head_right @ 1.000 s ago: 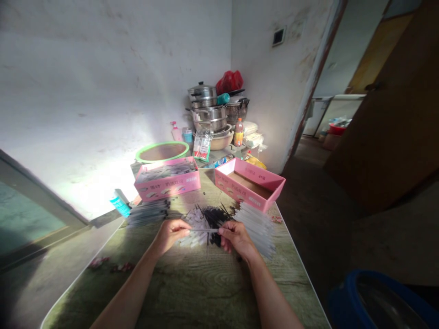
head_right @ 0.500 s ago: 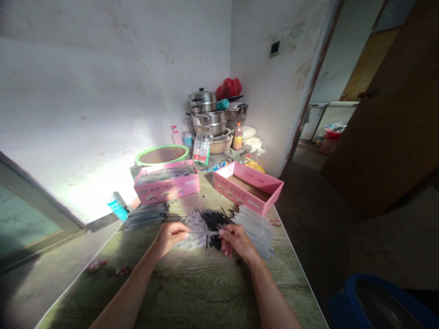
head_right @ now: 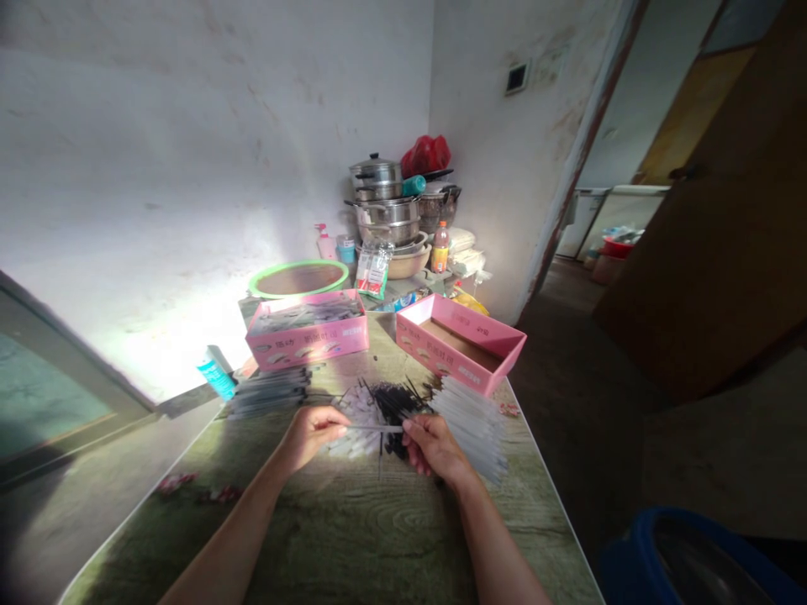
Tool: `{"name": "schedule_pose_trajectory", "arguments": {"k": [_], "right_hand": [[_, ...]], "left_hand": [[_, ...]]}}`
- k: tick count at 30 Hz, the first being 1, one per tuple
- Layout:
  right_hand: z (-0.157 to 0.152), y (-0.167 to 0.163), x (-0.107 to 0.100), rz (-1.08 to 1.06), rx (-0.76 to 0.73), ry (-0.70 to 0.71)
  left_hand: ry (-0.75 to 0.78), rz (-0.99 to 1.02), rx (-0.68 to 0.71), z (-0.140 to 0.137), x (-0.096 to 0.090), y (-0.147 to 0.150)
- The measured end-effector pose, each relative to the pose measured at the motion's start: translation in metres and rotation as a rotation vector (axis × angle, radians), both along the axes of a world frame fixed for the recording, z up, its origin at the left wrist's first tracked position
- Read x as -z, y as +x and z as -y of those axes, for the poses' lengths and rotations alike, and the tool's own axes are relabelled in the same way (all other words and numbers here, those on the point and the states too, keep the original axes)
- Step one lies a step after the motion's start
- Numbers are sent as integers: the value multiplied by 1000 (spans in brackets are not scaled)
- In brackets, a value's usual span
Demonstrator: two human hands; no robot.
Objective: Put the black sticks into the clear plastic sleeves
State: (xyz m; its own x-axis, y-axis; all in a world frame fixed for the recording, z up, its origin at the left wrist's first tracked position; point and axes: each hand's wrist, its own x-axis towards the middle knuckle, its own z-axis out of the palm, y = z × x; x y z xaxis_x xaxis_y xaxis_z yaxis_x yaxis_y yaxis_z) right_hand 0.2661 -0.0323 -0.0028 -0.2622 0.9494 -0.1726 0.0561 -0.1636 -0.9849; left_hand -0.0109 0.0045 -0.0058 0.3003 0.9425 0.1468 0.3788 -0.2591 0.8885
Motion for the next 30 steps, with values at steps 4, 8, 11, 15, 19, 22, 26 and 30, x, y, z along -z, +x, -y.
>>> {"name": "schedule_pose_trajectory", "arguments": {"k": [4, 8, 11, 15, 19, 22, 26, 30], "right_hand": [[1, 0, -3, -31, -5, 26], [2, 0, -3, -23, -4, -8], [1, -1, -1, 20, 4, -6], [2, -1, -5, -17, -4, 5], [2, -2, -6, -18, -15, -29], [2, -1, -4, -9, -15, -7], [2, 0, -5, -24, -17, -2], [2, 1, -5, -2, -23, -21]], "left_hand": [[51, 54, 21, -1, 1, -1], [45, 60, 19, 0, -1, -1], [-7, 17, 1, 1, -4, 1], [-32, -21, -9, 1, -6, 1], [-20, 5, -2, 1, -4, 0], [18, 40, 14, 0, -1, -1], [42, 63, 23, 0, 0, -2], [-23, -1, 5, 0, -2, -2]]}}
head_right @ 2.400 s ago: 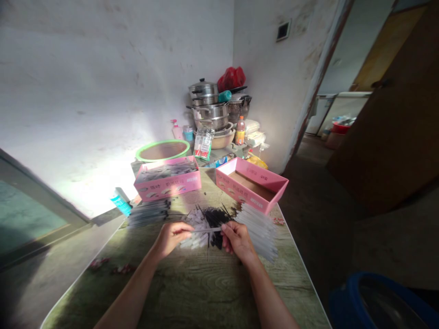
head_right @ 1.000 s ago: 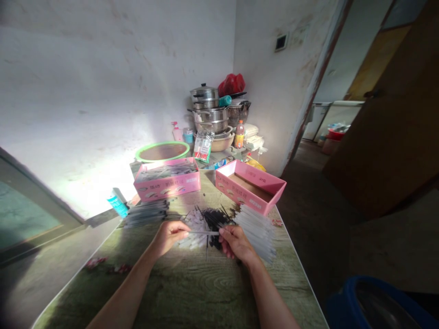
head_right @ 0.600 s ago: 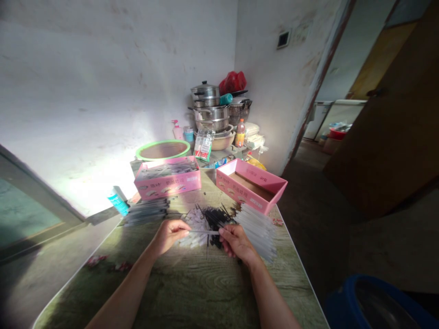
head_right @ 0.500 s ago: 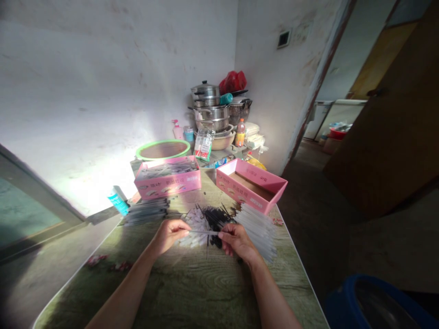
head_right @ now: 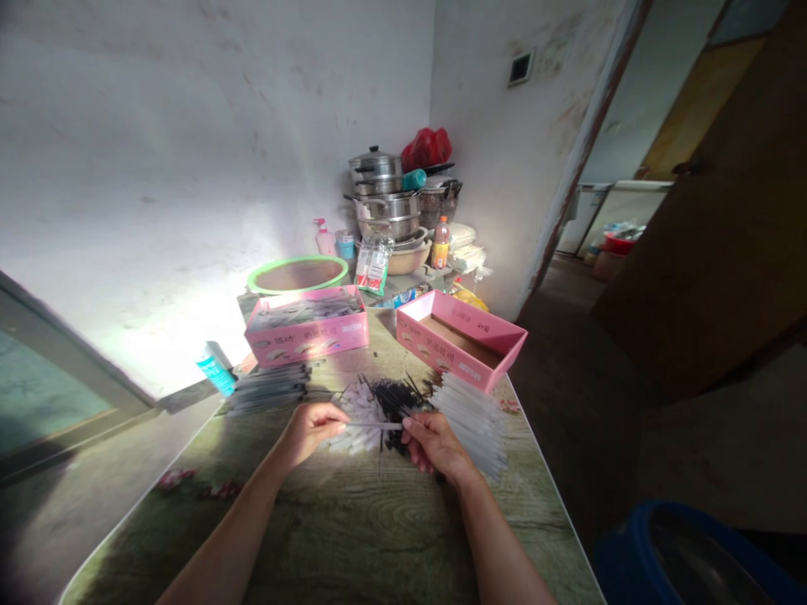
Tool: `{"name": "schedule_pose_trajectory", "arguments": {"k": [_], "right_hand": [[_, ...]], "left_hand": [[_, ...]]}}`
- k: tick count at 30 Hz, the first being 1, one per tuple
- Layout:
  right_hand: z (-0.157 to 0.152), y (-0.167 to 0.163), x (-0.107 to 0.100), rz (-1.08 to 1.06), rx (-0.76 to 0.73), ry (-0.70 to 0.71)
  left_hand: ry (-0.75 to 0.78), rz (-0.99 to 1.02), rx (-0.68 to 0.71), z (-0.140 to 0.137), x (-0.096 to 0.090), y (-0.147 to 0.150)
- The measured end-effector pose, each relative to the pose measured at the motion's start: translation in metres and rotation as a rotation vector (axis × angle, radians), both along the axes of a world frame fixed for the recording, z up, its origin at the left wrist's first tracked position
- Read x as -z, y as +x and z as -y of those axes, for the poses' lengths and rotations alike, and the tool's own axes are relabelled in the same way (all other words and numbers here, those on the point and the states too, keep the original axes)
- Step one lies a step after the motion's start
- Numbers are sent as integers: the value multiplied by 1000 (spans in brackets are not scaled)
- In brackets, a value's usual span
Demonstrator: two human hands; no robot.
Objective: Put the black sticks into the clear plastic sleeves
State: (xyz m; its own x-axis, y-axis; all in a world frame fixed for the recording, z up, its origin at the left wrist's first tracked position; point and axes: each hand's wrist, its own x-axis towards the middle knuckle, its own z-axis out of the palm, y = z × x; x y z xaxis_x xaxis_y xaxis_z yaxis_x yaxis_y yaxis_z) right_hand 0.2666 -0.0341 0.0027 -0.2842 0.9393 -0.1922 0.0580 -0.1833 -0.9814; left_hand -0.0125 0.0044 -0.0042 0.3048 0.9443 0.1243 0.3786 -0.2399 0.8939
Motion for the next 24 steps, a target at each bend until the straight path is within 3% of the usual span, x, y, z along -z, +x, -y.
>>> {"name": "schedule_pose_trajectory", "arguments": {"k": [11, 14, 18, 21, 24], "right_hand": [[-6, 11, 2, 86, 127, 108], [-9, 13, 6, 220, 202, 242], [-9, 11, 10, 469, 139, 449], [-7, 8, 8, 507, 148, 461], [-5, 4, 1, 402, 188, 416]], "left_hand": [[-31, 50, -53, -1, 0, -3], [-16, 65, -118, -2, -1, -6], [-10, 65, -126, -2, -2, -5], [-9, 56, -123, -1, -1, -3], [-14, 42, -110, 0, -2, -1]]}}
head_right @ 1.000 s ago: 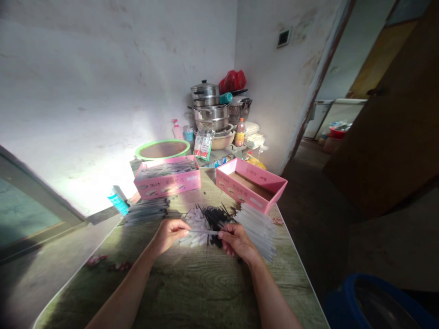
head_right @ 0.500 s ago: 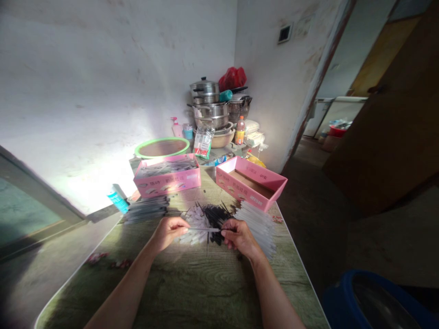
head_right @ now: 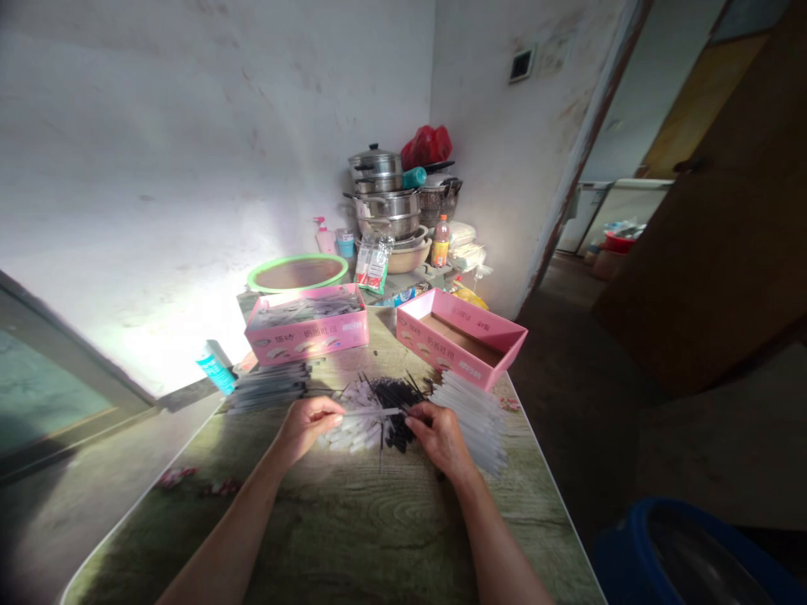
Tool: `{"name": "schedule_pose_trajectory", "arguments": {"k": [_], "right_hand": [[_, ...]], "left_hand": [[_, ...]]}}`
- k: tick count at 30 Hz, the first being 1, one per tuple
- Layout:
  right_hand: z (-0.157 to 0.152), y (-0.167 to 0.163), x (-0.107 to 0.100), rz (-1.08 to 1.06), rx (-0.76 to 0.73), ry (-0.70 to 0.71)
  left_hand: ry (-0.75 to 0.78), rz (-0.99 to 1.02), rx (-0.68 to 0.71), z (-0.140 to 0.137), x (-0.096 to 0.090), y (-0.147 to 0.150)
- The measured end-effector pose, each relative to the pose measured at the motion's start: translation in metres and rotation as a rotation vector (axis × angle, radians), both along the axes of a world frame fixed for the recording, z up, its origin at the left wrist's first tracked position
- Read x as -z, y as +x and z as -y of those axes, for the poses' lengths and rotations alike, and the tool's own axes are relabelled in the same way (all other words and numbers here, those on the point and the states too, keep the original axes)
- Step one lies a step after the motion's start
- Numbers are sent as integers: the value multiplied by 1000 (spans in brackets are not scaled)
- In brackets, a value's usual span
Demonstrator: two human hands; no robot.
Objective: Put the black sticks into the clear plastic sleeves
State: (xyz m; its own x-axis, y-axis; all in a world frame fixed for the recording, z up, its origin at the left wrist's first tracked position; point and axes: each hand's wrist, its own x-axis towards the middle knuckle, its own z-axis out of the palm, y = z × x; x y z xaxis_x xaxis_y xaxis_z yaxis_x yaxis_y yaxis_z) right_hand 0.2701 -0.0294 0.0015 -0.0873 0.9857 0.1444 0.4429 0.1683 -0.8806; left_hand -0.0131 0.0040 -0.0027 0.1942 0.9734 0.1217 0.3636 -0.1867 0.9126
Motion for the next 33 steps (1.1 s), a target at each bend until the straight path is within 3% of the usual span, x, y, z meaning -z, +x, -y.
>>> {"name": "schedule_pose_trajectory", "arguments": {"k": [8, 11, 14, 18, 23, 28, 30, 33], "right_hand": [[4, -2, -11, -118, -26, -10], [2, 16, -13, -253, 143, 60], [0, 39, -15, -378, 428, 182], [1, 51, -16, -273, 609, 281], [2, 22, -10, 4, 501, 294], [2, -2, -1, 398, 356, 129], [3, -5, -3, 439, 307, 104], [8, -8, -8, 334, 198, 155]], "left_hand": [[15, -8, 13, 1, -6, 1], [87, 6, -73, -2, -8, -4], [153, 19, -163, -6, -9, -7], [205, 19, -219, -8, -7, -8], [211, 22, -207, -8, -5, -8], [209, 19, -157, -7, -4, -5], [193, 13, -137, -5, -5, -4], [134, -7, -83, -3, -4, -1]]}}
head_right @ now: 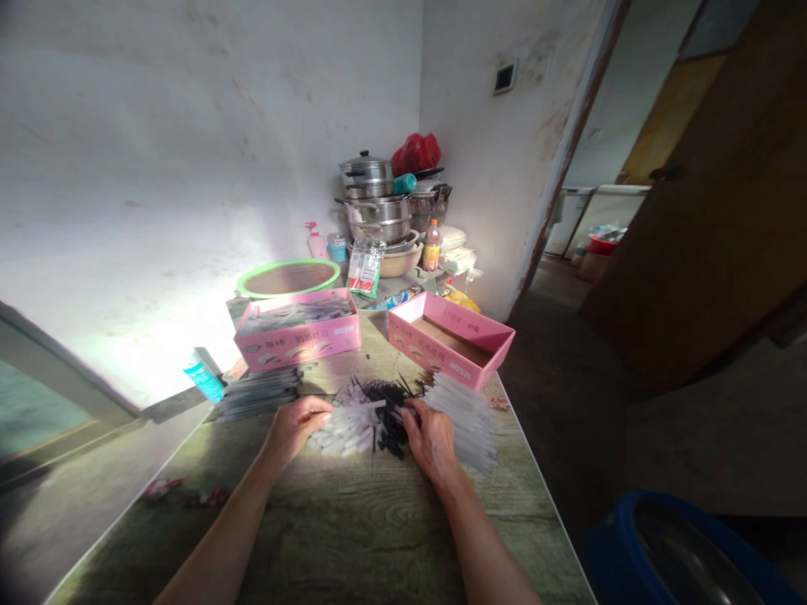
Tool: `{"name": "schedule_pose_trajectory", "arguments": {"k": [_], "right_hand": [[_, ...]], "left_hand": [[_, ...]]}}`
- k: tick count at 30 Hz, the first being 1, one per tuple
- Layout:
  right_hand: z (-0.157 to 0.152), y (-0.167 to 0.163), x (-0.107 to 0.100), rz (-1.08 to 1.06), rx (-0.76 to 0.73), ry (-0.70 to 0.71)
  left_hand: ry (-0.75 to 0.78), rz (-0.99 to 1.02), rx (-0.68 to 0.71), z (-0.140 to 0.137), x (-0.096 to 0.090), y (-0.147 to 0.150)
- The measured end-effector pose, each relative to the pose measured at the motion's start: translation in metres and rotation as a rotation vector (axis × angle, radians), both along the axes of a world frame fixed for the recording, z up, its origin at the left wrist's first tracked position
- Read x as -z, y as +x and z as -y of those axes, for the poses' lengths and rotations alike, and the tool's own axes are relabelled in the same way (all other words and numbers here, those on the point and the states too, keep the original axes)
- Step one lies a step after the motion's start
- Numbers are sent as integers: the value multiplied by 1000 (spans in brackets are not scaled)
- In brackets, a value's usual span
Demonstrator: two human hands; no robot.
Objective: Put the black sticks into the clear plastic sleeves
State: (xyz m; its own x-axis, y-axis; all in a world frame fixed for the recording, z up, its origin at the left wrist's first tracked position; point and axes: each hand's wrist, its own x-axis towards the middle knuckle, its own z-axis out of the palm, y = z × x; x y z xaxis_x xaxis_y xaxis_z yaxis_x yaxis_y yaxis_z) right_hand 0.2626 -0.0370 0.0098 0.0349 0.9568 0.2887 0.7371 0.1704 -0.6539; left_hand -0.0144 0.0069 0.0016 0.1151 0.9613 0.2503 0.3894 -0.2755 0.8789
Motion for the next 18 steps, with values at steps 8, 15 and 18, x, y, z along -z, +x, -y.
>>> {"name": "schedule_pose_trajectory", "arguments": {"k": [8, 15, 18], "right_hand": [[2, -3, -7, -96, -276, 30], [-2, 47, -19, 107, 404, 82], [-1, 64, -25, 289, 645, -41]], "left_hand": [[-83, -53, 54, 0, 1, 2], [80, -90, -129, -6, 3, -5], [168, -156, -67, -6, 5, -1]]}}
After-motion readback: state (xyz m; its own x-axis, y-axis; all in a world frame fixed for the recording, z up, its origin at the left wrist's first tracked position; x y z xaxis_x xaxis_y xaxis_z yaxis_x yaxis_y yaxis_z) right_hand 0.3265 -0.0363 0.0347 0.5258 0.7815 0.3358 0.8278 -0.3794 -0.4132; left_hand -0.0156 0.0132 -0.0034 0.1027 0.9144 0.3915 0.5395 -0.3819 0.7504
